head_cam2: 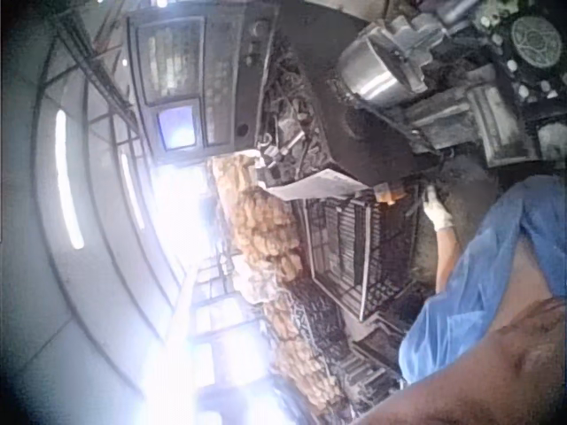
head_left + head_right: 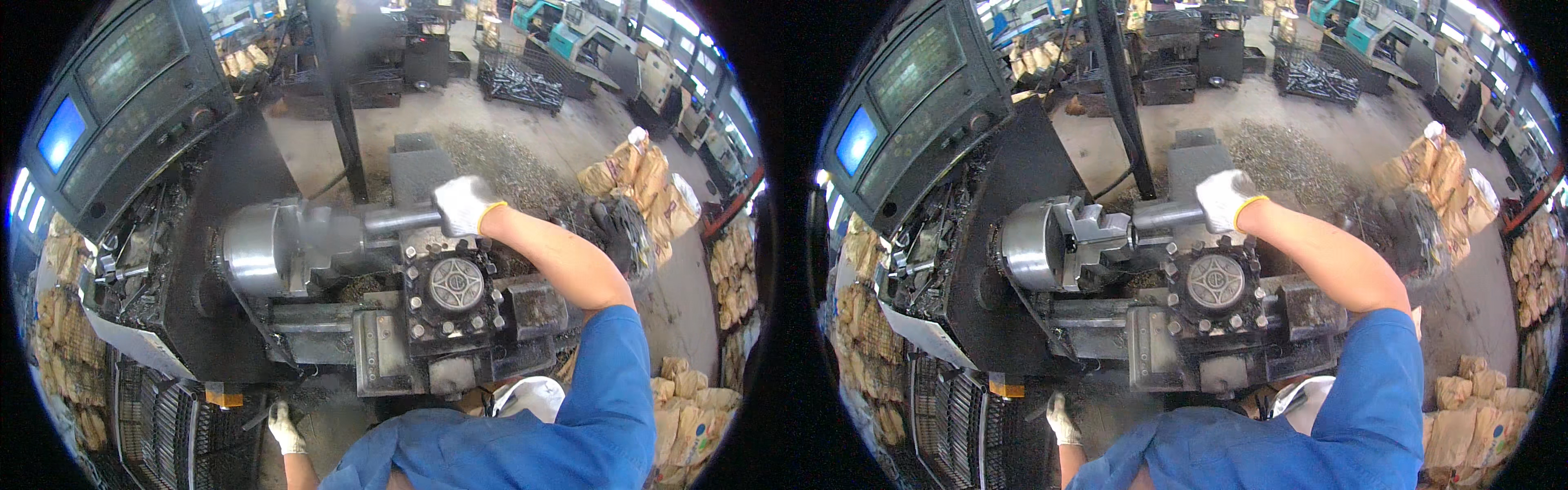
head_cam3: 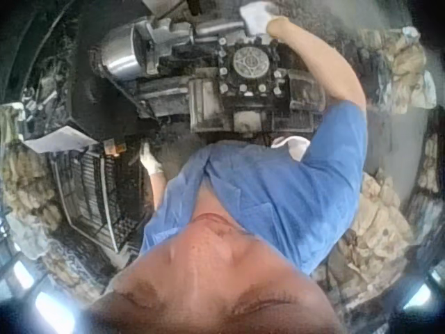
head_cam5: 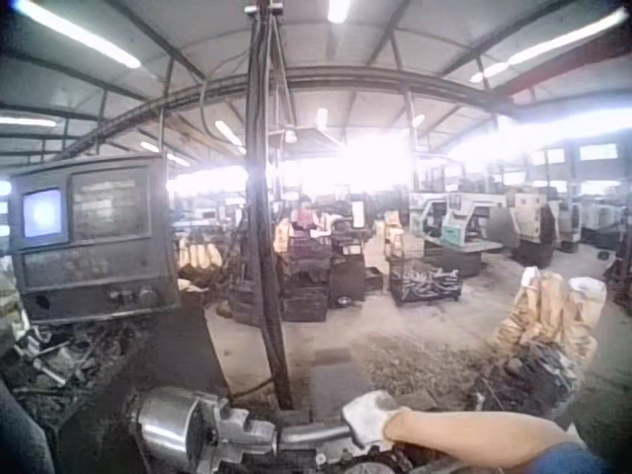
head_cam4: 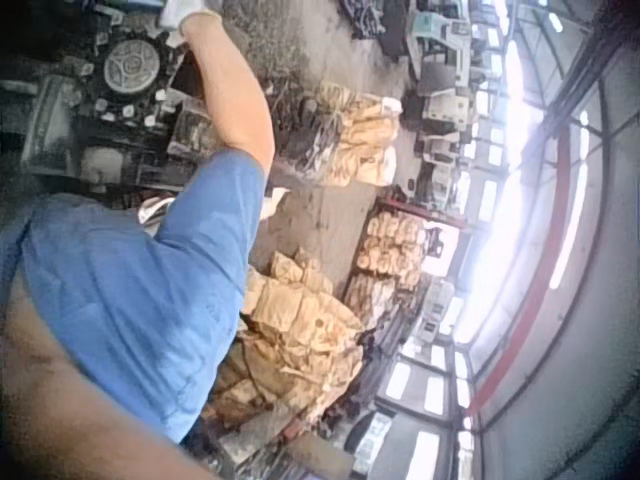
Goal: The person repeatedly picks up metal tubes from a nearby basket, inserts them into a lathe chuck, operates the machine controls, and removes the processed tubes. The cycle repeats continuously throughout the clip.
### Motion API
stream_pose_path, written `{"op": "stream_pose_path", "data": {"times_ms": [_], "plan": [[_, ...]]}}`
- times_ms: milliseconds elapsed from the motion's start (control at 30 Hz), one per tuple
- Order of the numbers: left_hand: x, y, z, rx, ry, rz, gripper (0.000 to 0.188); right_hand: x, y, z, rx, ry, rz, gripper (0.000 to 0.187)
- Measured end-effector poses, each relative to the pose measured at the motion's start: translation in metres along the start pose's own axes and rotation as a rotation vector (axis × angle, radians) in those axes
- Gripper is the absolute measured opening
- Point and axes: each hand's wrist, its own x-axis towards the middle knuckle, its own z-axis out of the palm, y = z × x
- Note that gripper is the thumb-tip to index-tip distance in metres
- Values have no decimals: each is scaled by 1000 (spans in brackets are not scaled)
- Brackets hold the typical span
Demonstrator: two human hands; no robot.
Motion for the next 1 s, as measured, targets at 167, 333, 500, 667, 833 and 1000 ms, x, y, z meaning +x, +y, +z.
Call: {"op": "stream_pose_path", "data": {"times_ms": [167,333,500,667,833,1000], "plan": [[38,-8,-61,-32,262,135,49,24,7,47,243,-246,-144,39],[79,22,-84,-363,160,-90,48,46,33,153,469,-239,-288,39],[106,29,-109,-604,-32,-178,53,74,-8,80,453,-507,-170,75],[100,55,-103,-470,-146,-247,54,96,-71,24,891,-434,-160,79],[100,57,-92,-291,-206,-87,53,90,-70,30,680,-262,-213,58],[111,27,-128,-30,73,181,54,-10,-58,-25,520,279,90,54]]}}
